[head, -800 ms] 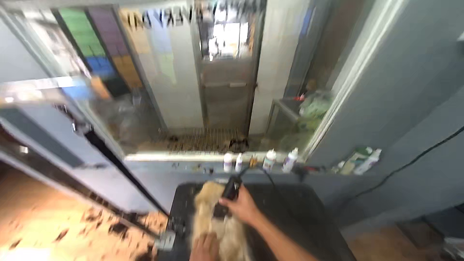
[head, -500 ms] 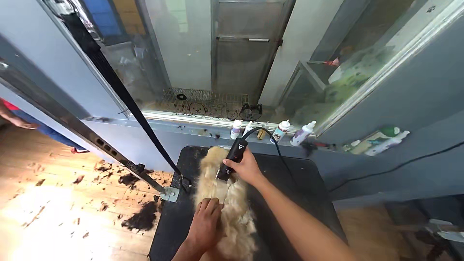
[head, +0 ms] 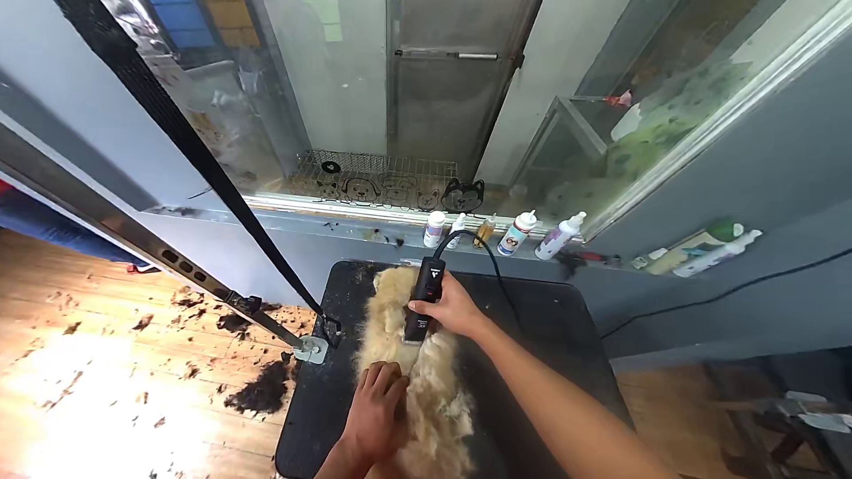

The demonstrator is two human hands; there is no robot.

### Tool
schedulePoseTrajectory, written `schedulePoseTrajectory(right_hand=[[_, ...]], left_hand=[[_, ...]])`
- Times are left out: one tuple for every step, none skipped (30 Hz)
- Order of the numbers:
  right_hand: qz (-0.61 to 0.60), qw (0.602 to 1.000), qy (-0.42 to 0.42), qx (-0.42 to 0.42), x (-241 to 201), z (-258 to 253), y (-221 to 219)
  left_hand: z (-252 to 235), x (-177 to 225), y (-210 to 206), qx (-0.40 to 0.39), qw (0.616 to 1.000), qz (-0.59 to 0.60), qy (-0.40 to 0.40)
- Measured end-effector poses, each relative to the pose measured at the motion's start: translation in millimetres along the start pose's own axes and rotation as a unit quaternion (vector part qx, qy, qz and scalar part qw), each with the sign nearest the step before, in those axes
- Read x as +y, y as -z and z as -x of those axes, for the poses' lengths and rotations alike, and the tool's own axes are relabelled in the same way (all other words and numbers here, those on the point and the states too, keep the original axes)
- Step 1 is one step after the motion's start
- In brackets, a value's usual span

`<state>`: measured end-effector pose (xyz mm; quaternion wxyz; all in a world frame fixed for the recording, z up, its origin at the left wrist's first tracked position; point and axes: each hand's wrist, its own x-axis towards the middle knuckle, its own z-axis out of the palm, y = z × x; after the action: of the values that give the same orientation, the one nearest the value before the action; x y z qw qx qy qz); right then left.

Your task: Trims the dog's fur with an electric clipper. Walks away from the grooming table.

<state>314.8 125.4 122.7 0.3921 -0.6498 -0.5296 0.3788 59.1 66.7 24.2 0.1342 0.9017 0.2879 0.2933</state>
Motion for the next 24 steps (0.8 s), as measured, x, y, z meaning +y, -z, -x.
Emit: schedulePoseTrajectory(right_hand=[[0.003,1.000,0.000,-0.015,2,3,-2],[0.004,0.999,-0.007,-0.031,3,8,-6],[0.004,0.999,-0.014,-0.045,3,13,-11],[0.000,0.998,-0.017,-0.060,4,18,-15],[-0.012,0.997,-0.012,-0.070,5,21,-18],[-0.020,0.996,-0.009,-0.085,5,23,-19],[-0.027,0.995,-0.008,-0.099,5,24,-17],[-0.032,0.994,-0.009,-0.105,3,23,-15],[-0.039,0.995,-0.010,-0.091,2,22,-13],[-0.046,0.997,-0.011,-0.060,1,21,-11],[-0.045,0.999,-0.015,-0.024,1,19,-11],[-0.038,0.999,-0.020,0.008,1,17,-13],[-0.025,0.999,-0.024,0.025,3,17,-15],[-0.012,0.999,-0.028,0.026,3,19,-19],[0.001,0.999,-0.031,0.013,3,23,-24],[0.013,0.999,-0.032,-0.007,1,29,-28],[0.028,0.999,-0.028,-0.026,0,36,-32],[0.038,0.998,-0.018,-0.045,-2,42,-33],[0.044,0.997,-0.007,-0.065,-3,48,-34],[0.045,0.996,0.010,-0.079,-4,53,-33],[0.038,0.995,0.033,-0.080,-3,55,-31],[0.023,0.996,0.057,-0.061,-1,55,-30],[0.006,0.996,0.081,-0.029,4,54,-27],[-0.016,0.995,0.099,-0.002,8,50,-24]], left_hand=[[0,0,0,0.002,1.000,0.004,0.003],[1,-1,-1,0.004,1.000,0.008,0.005],[1,-1,0,0.008,1.000,0.012,0.005],[1,-2,0,0.011,1.000,0.017,0.005],[1,-3,0,0.017,1.000,0.024,0.004],[2,-3,0,0.022,0.999,0.028,0.003],[4,-3,0,0.027,0.999,0.030,0.000],[5,-4,0,0.031,0.999,0.029,-0.006],[6,-5,0,0.033,0.999,0.028,-0.011],[6,-6,0,0.033,0.999,0.027,-0.016],[7,-7,0,0.033,0.999,0.028,-0.019],[7,-7,0,0.035,0.999,0.028,-0.020],[8,-8,1,0.037,0.999,0.029,-0.020],[10,-8,2,0.040,0.999,0.031,-0.019],[11,-8,3,0.043,0.998,0.035,-0.018],[12,-8,4,0.049,0.998,0.041,-0.019],[13,-6,5,0.052,0.997,0.050,-0.019],[13,-2,6,0.052,0.997,0.058,-0.019],[14,1,9,0.046,0.997,0.064,-0.020],[16,5,13,0.037,0.997,0.067,-0.023],[19,8,18,0.024,0.997,0.066,-0.026],[21,11,21,0.011,0.997,0.063,-0.029],[22,13,23,0.002,0.998,0.056,-0.029],[24,14,22,-0.006,0.999,0.048,-0.025]])
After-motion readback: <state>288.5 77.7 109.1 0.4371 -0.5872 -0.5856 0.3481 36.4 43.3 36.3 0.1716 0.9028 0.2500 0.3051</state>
